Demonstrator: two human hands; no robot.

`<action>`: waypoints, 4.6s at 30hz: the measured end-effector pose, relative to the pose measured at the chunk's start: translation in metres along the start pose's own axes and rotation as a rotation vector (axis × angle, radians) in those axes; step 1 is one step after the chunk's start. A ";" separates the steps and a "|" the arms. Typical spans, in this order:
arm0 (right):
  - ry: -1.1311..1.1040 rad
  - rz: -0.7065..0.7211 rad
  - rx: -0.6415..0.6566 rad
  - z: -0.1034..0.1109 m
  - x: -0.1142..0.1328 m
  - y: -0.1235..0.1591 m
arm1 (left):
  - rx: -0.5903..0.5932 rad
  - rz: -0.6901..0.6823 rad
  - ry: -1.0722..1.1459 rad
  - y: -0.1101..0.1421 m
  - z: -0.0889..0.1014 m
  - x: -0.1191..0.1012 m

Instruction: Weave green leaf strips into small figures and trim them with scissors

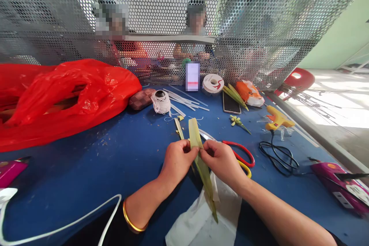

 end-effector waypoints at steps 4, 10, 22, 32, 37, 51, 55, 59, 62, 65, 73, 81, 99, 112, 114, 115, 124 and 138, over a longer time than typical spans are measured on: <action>0.006 -0.010 -0.009 -0.002 -0.001 0.001 | 0.012 -0.009 -0.009 0.000 -0.001 0.001; 0.089 0.001 -0.069 -0.003 -0.001 0.002 | 0.018 -0.034 -0.055 0.001 -0.002 0.000; -0.162 -0.075 0.033 -0.003 -0.005 -0.003 | 0.024 0.034 0.271 -0.003 -0.002 0.003; -0.330 -0.073 0.080 -0.002 -0.002 -0.003 | 0.053 0.145 0.546 0.000 -0.006 -0.001; -0.356 0.005 0.028 0.002 0.002 -0.001 | 0.155 0.114 0.486 0.001 -0.006 -0.005; -0.127 -0.038 -0.055 0.000 -0.003 -0.003 | 0.078 0.101 0.468 0.000 -0.007 -0.002; -0.213 -0.015 -0.027 -0.001 -0.002 -0.004 | 0.097 0.115 0.523 0.000 -0.007 -0.003; -0.343 0.066 0.019 -0.001 0.001 -0.002 | 0.135 0.122 0.540 0.000 -0.007 -0.005; -0.351 0.061 -0.007 -0.001 0.000 -0.003 | 0.159 0.120 0.519 0.000 -0.006 -0.007; -0.360 0.029 0.011 -0.001 -0.002 -0.003 | 0.123 0.113 0.469 0.000 -0.005 -0.006; -0.293 0.069 0.003 -0.002 0.002 -0.001 | 0.063 -0.006 0.343 -0.002 -0.003 -0.004; -0.200 0.017 -0.037 0.000 -0.002 -0.005 | 0.131 0.100 0.476 -0.002 -0.006 -0.002; -0.279 0.048 -0.018 -0.002 -0.001 -0.003 | 0.102 0.033 0.370 -0.004 -0.006 0.004; -0.249 0.101 -0.056 -0.003 -0.005 -0.007 | 0.133 0.087 0.476 -0.003 -0.008 -0.001; -0.224 0.079 -0.070 -0.003 -0.006 -0.007 | 0.132 0.077 0.470 -0.003 -0.008 -0.001; -0.213 0.067 -0.078 -0.003 -0.006 -0.007 | 0.130 0.072 0.470 -0.003 -0.008 -0.001; -0.296 0.090 -0.034 -0.003 -0.004 -0.007 | 0.147 0.104 0.509 -0.001 -0.009 0.001; -0.248 0.098 -0.046 -0.004 -0.003 -0.006 | 0.105 0.041 0.427 -0.003 -0.007 0.003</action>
Point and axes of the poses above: each hand's wrist, its own y-axis away from the middle knuckle, its own z-axis out of the back of the hand, x = y × z, the point moved 2 cm from there along -y, towards the middle knuckle, and after that the axes turned 10 degrees about -z, right-handed, at the moved point
